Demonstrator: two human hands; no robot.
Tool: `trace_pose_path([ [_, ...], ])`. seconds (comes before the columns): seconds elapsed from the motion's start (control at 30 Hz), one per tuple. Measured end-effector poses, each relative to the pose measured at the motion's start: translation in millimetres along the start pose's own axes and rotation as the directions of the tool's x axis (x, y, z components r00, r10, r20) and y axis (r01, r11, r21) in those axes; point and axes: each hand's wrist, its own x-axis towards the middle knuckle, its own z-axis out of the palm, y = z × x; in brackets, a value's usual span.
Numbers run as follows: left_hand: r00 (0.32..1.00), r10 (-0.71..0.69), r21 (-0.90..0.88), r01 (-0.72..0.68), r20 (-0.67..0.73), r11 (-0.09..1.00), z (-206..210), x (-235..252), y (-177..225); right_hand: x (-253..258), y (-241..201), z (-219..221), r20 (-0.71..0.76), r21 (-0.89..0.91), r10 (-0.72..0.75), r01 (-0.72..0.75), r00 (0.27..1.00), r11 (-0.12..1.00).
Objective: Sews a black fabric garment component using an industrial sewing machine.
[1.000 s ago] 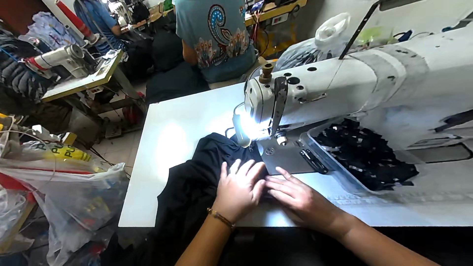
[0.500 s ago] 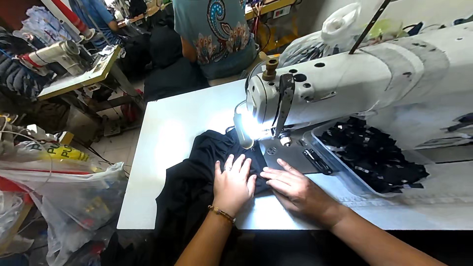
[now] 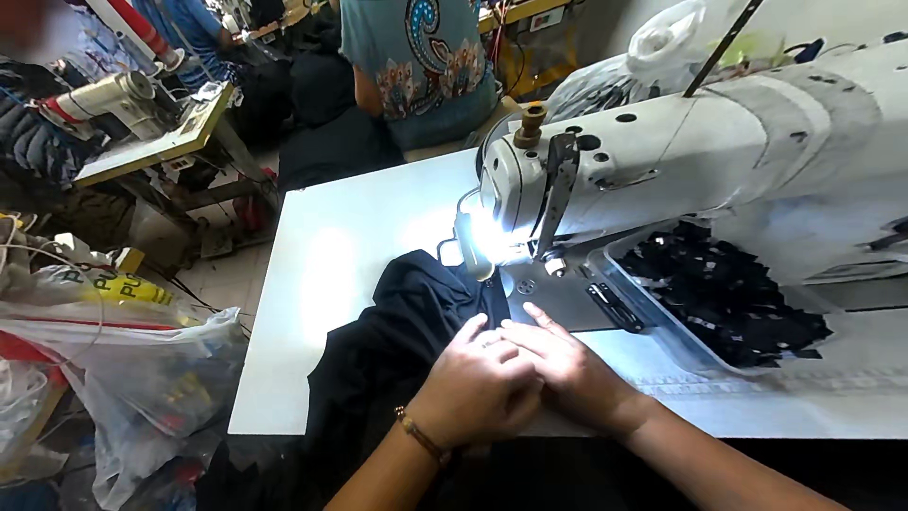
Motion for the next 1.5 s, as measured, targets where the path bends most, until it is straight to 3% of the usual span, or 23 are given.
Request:
trace_pose_path([
  [0.07, 0.988, -0.156, -0.025, 0.156, -0.001, 0.987, 9, 0, -10, -9, -5, -5, 0.005, 0.013, -0.004, 0.004, 1.0, 1.0],
  [0.13, 0.94, -0.335, 0.116, 0.326, 0.069, 0.938, 20, -7, -17, -23, -10, -10, 0.046, 0.018, 0.001, -0.002, 0.999, 1.0],
  [0.23, 0.885, -0.461, 0.322, 0.419, 0.065, 0.849, 33, -17, -8, -37, -13, -17, 0.076, 0.016, 0.01, -0.011, 0.997, 1.0],
  [0.83, 0.887, -0.461, 0.35, 0.421, 0.036, 0.837, 39, -7, -23, -27, -4, -9, 0.051, 0.042, 0.103, -0.105, 0.993, 0.994],
  [1.4, 0.844, -0.52, 0.335, 0.456, 0.131, 0.824, 24, 19, -51, 7, 16, 7, 0.037, 0.051, 0.209, -0.21, 0.977, 0.976],
  [1.5, 0.875, -0.471, 0.273, 0.429, 0.11, 0.861, 16, 15, -59, 16, 21, 9, 0.057, 0.038, 0.209, -0.212, 0.976, 0.977],
])
